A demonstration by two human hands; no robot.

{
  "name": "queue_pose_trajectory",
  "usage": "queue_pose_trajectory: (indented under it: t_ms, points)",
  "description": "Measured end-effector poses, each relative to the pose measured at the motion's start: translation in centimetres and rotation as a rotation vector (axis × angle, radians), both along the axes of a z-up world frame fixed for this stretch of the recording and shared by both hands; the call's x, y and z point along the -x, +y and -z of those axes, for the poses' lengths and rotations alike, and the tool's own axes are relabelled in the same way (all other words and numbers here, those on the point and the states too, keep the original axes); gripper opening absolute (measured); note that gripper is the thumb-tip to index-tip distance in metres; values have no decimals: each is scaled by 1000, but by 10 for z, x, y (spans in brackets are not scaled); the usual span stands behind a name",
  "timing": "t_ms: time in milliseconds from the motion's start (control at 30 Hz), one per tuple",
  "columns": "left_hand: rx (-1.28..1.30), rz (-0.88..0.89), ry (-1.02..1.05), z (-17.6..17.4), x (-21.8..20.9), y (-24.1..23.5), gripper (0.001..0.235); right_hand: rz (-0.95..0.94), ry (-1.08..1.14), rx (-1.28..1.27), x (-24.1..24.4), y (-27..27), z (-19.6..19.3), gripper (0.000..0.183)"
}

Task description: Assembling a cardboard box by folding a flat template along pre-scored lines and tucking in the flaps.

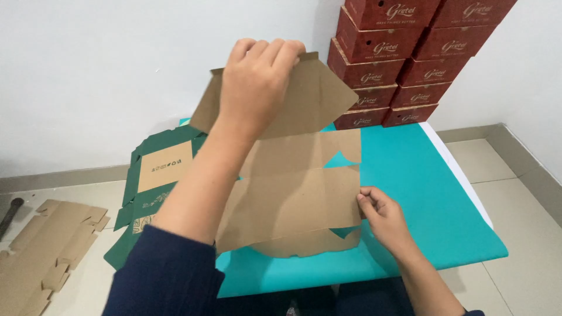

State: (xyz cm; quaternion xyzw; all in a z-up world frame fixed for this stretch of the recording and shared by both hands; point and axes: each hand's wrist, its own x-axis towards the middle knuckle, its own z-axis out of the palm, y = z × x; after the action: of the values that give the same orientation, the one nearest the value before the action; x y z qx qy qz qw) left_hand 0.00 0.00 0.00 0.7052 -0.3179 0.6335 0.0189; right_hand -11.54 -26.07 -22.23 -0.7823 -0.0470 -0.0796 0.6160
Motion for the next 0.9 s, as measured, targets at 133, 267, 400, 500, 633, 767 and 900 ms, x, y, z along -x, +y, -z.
queue_pose_trajectory:
  t_ms: [133,267,400,500,633,767,900]
  points:
    - [-168,-213,299,62,-17,-13,57,127,117,90,-17,-19,20,20]
    - [-116,-287,846,131,18,-20,70,222,281,441,-18,-27,-6,27]
    - [-192,17,1574,155,112,-22,66,225,242,820,-36,-59,29,31]
    - [-314,110,1317,274,156,-12,101,261,-127,1140,-13,-43,11,65]
    - [-260,86,1184,270,172,-7,92,-292,-239,940,32,-12,16,77]
    - [-305,153,1237,277,181,3,86,-392,-421,1286,65,-10,41,87]
    - [-133,365,1399,262,187,14,47,-451,-249,916,76,-23,26,39]
